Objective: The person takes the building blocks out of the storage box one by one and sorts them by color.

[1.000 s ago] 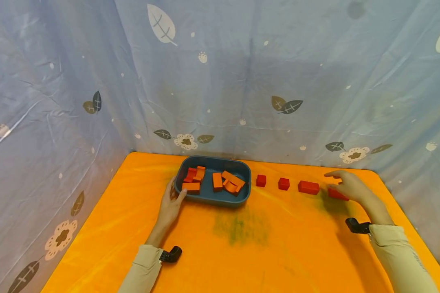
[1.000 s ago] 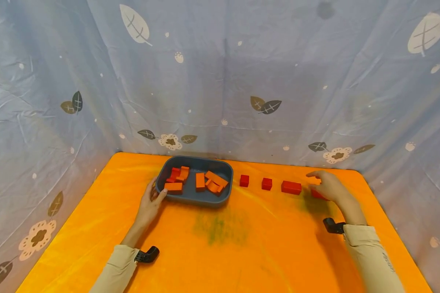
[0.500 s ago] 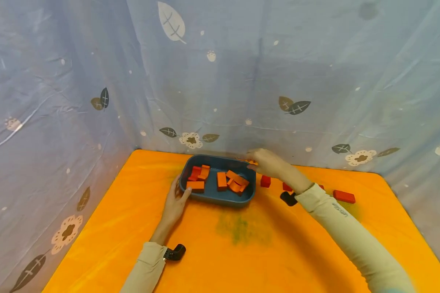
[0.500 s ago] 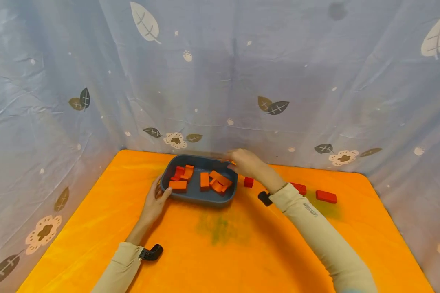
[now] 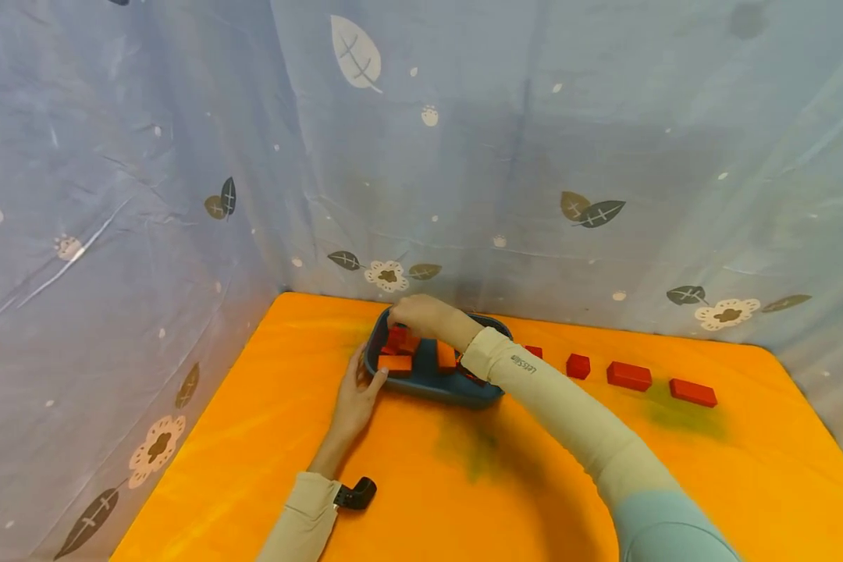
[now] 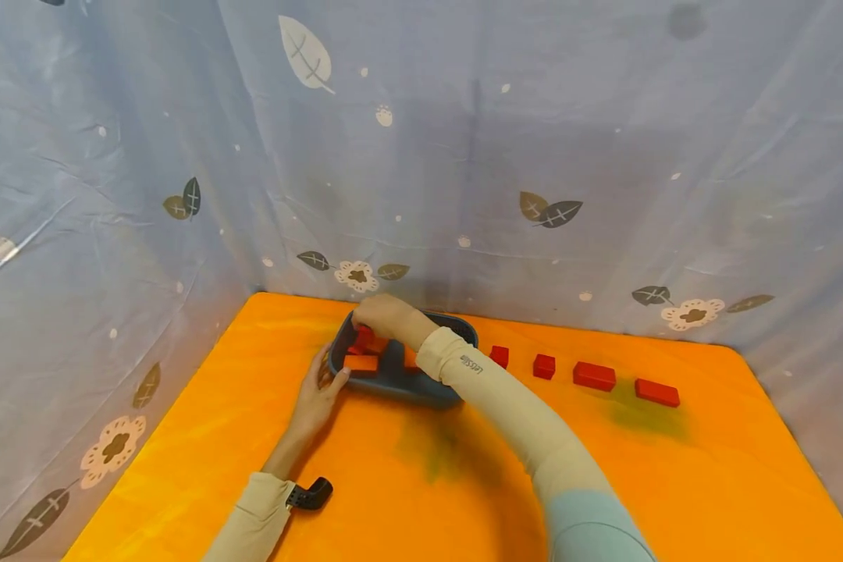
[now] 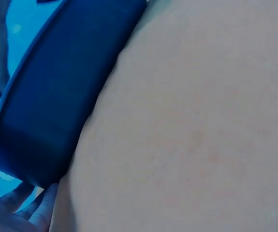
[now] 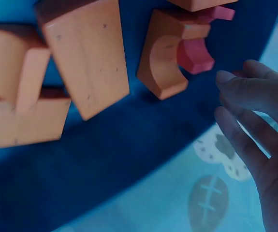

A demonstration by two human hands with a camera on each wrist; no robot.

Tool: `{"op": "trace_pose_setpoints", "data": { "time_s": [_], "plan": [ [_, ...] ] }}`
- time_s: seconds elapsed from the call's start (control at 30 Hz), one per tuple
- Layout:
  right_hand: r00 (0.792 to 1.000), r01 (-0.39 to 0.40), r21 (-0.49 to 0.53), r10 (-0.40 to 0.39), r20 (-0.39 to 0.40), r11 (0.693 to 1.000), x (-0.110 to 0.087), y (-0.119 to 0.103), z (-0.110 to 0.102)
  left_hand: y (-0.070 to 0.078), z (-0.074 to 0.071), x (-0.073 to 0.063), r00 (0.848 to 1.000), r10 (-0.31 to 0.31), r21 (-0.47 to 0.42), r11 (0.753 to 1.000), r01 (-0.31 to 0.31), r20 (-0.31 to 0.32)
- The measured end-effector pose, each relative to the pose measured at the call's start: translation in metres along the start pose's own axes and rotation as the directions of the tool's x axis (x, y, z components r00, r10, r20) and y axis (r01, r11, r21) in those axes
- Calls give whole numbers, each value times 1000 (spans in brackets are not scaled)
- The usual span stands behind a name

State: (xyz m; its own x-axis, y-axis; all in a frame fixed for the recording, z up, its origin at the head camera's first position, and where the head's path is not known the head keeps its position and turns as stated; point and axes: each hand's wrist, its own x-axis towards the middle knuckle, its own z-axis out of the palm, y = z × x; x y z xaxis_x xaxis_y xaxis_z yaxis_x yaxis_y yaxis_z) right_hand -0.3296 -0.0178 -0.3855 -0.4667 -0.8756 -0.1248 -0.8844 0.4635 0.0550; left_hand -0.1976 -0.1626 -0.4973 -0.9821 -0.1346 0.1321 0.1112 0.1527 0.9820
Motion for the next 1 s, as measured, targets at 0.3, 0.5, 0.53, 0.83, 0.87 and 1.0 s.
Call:
{"op": "trace_pose_setpoints", "data": {
  "time_s": [0.3,0.5,0.53,0.83,0.87,1.0],
  "plan": [
    [997,-69,5,69,40,998,26,2,31,-2,1,0,999,30,13,999,-30,-28],
    [993,-93,-16,94,74,996,29,3,37,-4,-1,1,999,38,26,999,-37,-25],
    [994,-88,-13,89,59,996,26,3,34,-5,-1,1,999,35,26,999,-34,-27],
    [996,-75,73,78,-46,995,-8,3,-4,-2,1,-1,999,23,37,999,-22,-29],
    [996,-67,86,72,-60,994,-13,3,-6,-2,1,-1,999,21,41,999,-19,-31],
    [986,-26,164,52,-157,986,-36,7,-9,-4,0,-1,999,14,43,999,-12,-40]
  ]
}}
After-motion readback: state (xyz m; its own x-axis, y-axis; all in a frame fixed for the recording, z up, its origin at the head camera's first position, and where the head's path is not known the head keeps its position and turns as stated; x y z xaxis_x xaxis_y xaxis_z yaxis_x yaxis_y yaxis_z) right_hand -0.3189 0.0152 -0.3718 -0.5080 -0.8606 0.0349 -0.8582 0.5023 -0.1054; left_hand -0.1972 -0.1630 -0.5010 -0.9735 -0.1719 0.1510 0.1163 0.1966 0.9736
